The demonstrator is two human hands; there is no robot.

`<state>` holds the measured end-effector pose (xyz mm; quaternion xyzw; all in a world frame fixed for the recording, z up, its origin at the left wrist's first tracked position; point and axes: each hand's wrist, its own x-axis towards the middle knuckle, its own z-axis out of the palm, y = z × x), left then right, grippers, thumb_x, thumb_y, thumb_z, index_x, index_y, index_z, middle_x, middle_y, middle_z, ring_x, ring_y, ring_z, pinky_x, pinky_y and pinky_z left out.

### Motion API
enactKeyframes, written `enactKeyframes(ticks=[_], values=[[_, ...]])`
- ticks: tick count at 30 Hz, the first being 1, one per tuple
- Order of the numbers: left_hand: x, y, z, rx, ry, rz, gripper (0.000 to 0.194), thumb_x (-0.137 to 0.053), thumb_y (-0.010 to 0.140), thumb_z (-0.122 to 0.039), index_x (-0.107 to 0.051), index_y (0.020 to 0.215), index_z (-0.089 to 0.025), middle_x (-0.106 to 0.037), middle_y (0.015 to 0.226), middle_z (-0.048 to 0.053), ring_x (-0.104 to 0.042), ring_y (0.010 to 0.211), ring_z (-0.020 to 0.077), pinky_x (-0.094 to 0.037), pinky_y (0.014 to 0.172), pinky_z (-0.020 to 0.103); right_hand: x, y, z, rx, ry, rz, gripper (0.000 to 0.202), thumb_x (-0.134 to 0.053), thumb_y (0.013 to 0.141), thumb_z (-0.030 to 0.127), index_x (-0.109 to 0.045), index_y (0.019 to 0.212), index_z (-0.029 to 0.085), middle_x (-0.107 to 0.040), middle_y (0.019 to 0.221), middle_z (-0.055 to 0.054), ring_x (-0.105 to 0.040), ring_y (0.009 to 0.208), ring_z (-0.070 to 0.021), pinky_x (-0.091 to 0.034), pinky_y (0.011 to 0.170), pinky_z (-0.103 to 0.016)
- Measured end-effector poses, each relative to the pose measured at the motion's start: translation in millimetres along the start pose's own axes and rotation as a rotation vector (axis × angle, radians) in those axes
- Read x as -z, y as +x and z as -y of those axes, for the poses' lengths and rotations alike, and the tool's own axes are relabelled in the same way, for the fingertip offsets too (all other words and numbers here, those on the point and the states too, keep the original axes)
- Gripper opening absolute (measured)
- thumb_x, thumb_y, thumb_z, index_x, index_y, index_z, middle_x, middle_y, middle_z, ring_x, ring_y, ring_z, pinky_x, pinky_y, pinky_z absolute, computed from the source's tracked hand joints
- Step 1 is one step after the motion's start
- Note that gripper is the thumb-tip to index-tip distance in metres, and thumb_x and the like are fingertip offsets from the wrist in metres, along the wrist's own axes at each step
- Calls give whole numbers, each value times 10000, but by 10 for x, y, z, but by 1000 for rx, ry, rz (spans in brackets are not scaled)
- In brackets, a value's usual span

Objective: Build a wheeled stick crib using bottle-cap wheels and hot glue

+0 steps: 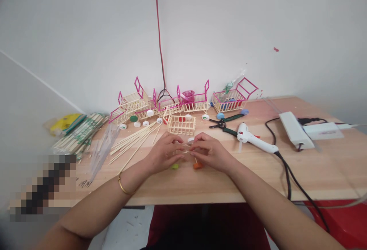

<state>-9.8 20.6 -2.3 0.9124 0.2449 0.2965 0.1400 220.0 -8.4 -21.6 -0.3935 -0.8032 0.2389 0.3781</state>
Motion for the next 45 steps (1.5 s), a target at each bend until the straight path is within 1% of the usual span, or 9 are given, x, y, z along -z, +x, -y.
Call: enactKeyframes(ticks=[5,11,16,24,31,35,41,43,45], values=[[-44,2,-12,-10,1,-4,216,-606,844,-324,-683,1011,-211,-599,1055,84,-509,969,209,-441,864,364,-17,0,-21,14,-16,10,122,-622,842,275,-713,886,207,-547,926,-61,-589,828,-172,-497,749,-305],[-68,15,-23,-21,-8,1,194,-573,862,-268,-684,1012,-216,-598,1034,80,-515,962,200,-441,866,358,-27,9,-26,23,-13,21,108,-621,842,256,-710,868,201,-541,902,-54,-579,819,-167,-481,734,-290],[-74,27,-31,-25,2,-4,191,-531,891,-269,-689,974,-201,-605,1002,83,-520,942,192,-440,858,350,-29,14,-14,24,-16,19,93,-621,838,238,-708,850,204,-544,893,-50,-577,818,-167,-475,728,-285],[-97,34,-32,-27,-18,-23,171,-535,886,-252,-678,965,-202,-604,990,79,-524,935,193,-447,843,346,-34,11,-10,10,-4,32,95,-609,846,218,-701,850,194,-532,901,-54,-567,819,-162,-468,724,-282],[-104,27,-3,-19,-48,-103,158,-548,882,-286,-629,932,-160,-611,1010,98,-532,948,196,-461,842,343,-33,8,8,-4,4,29,89,-607,842,210,-695,839,192,-528,905,-52,-566,783,-149,-469,685,-266],[-109,30,30,-24,19,-106,171,-502,902,-240,-636,978,-166,-642,975,87,-541,914,196,-452,823,352,-34,13,24,-7,3,25,92,-609,839,214,-698,832,189,-536,901,-54,-574,784,-154,-474,691,-271],[-132,40,67,-18,39,-84,159,-517,899,-222,-631,990,-160,-700,914,63,-574,859,189,-443,815,345,-28,18,28,25,-23,12,115,-597,858,252,-698,847,198,-543,891,-54,-579,799,-159,-473,715,-279],[-141,41,79,-11,50,-80,146,-530,889,-213,-635,977,-163,-707,897,55,-574,839,186,-441,801,337,-31,18,21,20,-37,-9,132,-587,866,276,-695,852,201,-548,891,-54,-578,767,-153,-470,681,-270],[-148,44,89,-1,62,-64,139,-539,883,-209,-641,967,-164,-710,874,49,-575,815,181,-439,790,331,-37,20,11,-1,-54,-35,149,-580,869,298,-693,866,200,-551,888,-52,-556,685,-131,-454,605,-251]])
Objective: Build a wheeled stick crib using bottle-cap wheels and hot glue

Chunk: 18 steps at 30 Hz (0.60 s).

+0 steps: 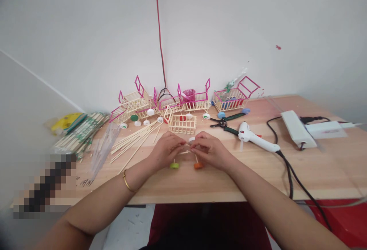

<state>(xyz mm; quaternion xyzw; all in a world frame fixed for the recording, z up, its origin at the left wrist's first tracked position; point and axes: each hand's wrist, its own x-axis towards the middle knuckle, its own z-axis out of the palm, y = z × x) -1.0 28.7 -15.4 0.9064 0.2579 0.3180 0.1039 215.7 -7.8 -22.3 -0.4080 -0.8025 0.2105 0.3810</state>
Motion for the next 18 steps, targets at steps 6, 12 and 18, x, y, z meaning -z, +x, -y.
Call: enactKeyframes(ticks=[6,12,18], values=[[-11,13,7,17,15,16,158,-533,890,-229,-659,964,-169,-718,852,49,-585,795,177,-444,782,329,-22,14,-28,-54,-40,-61,188,-560,874,296,-709,939,202,-556,823,-38,-487,536,-96,-410,501,-237],[-16,22,3,-11,11,11,205,-497,917,-246,-663,1013,-172,-721,862,52,-592,784,168,-438,777,327,-39,13,-42,-35,-54,-38,214,-576,876,343,-717,965,209,-571,831,-49,-539,607,-121,-437,542,-248],[-18,14,12,-14,15,22,219,-494,917,-235,-662,1045,-177,-712,857,52,-579,797,175,-435,765,324,-56,17,-62,-32,-51,-25,207,-593,871,332,-717,969,199,-565,835,-49,-553,635,-126,-453,580,-257]])
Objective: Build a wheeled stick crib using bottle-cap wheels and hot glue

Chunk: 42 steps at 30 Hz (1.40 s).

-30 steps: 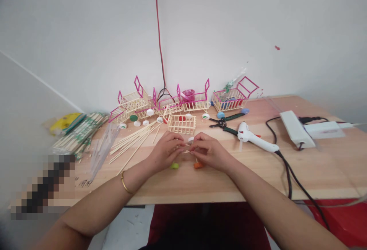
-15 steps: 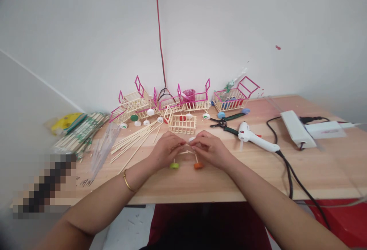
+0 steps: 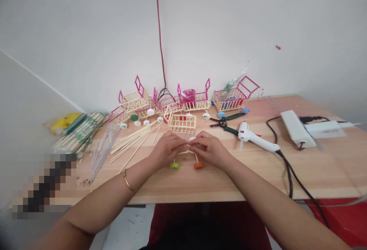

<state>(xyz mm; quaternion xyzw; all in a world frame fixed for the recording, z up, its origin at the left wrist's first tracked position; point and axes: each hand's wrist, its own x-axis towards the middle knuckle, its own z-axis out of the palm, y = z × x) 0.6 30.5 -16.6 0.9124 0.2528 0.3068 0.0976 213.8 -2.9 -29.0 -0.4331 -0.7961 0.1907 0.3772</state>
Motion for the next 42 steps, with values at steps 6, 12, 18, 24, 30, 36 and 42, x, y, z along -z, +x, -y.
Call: enactKeyframes(ticks=[6,12,18,24,30,36,42], values=[[-10,5,14,-14,-17,-19,214,-508,910,-231,-670,1032,-163,-714,855,55,-577,789,176,-441,752,320,-22,12,3,-3,3,-10,217,-587,874,350,-720,939,192,-560,823,-45,-551,620,-121,-450,564,-252],[-22,-2,22,-16,-12,-15,208,-511,910,-235,-676,1019,-174,-716,867,55,-577,804,175,-442,760,321,-39,15,-4,-11,5,-15,235,-567,884,376,-722,927,205,-571,812,-43,-552,605,-119,-447,547,-249],[0,4,4,8,-11,8,224,-495,919,-263,-672,1029,-181,-710,863,62,-583,812,177,-442,768,328,-51,11,-8,-20,35,-28,250,-565,880,395,-728,925,211,-588,792,-47,-571,634,-138,-457,558,-258],[6,12,-1,14,3,23,204,-534,899,-277,-646,1033,-171,-706,871,55,-588,820,179,-435,801,334,-49,17,31,-40,53,-33,255,-579,872,406,-728,890,201,-584,761,-38,-525,562,-111,-431,512,-235],[-5,19,0,16,28,41,193,-512,912,-277,-662,977,-174,-692,841,47,-571,797,173,-419,772,331,-52,22,54,-29,67,-14,250,-585,871,408,-732,900,209,-590,760,-37,-525,572,-113,-436,520,-233],[11,32,-28,36,47,38,201,-521,907,-298,-682,895,-178,-679,785,51,-562,789,179,-413,750,335,-55,20,47,-18,60,-5,267,-576,874,419,-730,908,203,-597,764,-42,-528,570,-114,-442,521,-235],[15,29,-34,13,48,30,208,-519,907,-290,-684,874,-169,-680,767,53,-556,771,178,-414,745,337,-53,18,42,-6,45,5,258,-573,878,407,-730,900,204,-591,771,-44,-529,578,-115,-444,528,-234]])
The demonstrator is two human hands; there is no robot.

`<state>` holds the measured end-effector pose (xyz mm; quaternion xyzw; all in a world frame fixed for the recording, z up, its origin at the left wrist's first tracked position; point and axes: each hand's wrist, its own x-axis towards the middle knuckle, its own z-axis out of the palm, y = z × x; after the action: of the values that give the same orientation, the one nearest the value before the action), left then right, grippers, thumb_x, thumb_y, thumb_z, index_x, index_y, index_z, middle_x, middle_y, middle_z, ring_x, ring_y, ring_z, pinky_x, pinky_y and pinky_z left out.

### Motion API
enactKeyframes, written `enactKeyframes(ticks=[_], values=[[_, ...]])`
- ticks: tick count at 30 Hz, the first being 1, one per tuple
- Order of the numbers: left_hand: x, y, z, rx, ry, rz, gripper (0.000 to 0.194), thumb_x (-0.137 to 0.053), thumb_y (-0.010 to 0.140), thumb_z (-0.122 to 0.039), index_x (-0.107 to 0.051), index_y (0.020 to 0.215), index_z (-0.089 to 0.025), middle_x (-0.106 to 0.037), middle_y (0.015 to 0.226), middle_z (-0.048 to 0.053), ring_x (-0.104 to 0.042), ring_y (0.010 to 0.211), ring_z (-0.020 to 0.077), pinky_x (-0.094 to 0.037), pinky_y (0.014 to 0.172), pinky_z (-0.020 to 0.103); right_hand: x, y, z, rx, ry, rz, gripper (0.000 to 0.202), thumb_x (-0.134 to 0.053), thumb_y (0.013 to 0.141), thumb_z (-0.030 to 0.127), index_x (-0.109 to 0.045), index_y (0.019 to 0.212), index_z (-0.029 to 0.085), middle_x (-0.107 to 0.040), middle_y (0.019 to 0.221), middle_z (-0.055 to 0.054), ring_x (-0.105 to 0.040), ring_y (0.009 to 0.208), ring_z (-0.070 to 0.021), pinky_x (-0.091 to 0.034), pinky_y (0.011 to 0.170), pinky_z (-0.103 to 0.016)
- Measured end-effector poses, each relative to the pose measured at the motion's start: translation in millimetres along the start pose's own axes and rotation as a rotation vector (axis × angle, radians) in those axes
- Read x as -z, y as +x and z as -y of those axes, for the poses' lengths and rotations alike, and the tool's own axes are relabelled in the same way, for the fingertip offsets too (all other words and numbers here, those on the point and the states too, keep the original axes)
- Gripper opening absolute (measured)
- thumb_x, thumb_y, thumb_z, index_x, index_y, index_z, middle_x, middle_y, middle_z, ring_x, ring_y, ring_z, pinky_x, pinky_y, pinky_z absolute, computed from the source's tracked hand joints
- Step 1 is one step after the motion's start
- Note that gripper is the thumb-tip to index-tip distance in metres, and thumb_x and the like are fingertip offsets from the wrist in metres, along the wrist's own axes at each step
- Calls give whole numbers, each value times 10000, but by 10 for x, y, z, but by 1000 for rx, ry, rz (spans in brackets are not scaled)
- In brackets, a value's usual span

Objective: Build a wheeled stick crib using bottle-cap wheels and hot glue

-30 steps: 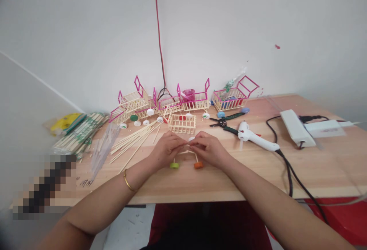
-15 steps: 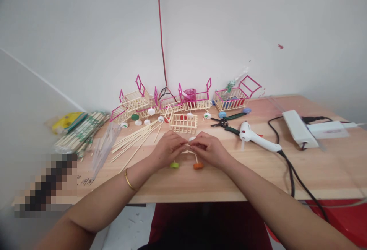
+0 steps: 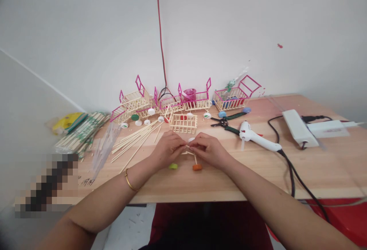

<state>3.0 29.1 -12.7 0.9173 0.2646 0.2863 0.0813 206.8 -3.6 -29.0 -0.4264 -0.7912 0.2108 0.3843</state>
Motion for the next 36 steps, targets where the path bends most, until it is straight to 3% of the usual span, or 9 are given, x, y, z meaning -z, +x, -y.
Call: enactKeyframes(ticks=[9,17,26,36], values=[[2,-8,6,24,8,2,206,-521,909,-295,-687,916,-173,-699,809,54,-567,791,185,-423,755,343,9,6,26,0,-15,-7,277,-576,875,420,-733,893,193,-587,750,-39,-519,565,-113,-433,526,-236],[75,-32,11,32,-50,-89,198,-513,913,-289,-667,895,-167,-682,869,55,-560,829,178,-422,782,338,25,-10,-4,-6,-5,-27,232,-588,869,372,-711,925,183,-580,764,-40,-508,568,-113,-411,515,-235],[162,-77,-60,-1,-45,-20,237,-651,811,-400,-697,922,-196,-611,841,54,-479,801,186,-392,731,329,106,-44,48,53,43,-3,144,-580,876,287,-683,853,189,-573,774,-38,-507,595,-113,-402,520,-230],[115,-73,-105,15,-39,27,153,-632,832,-332,-708,876,-206,-602,799,44,-483,805,183,-368,732,326,113,-60,80,68,64,102,134,-632,844,284,-704,888,179,-588,811,-51,-582,689,-138,-455,625,-249]])
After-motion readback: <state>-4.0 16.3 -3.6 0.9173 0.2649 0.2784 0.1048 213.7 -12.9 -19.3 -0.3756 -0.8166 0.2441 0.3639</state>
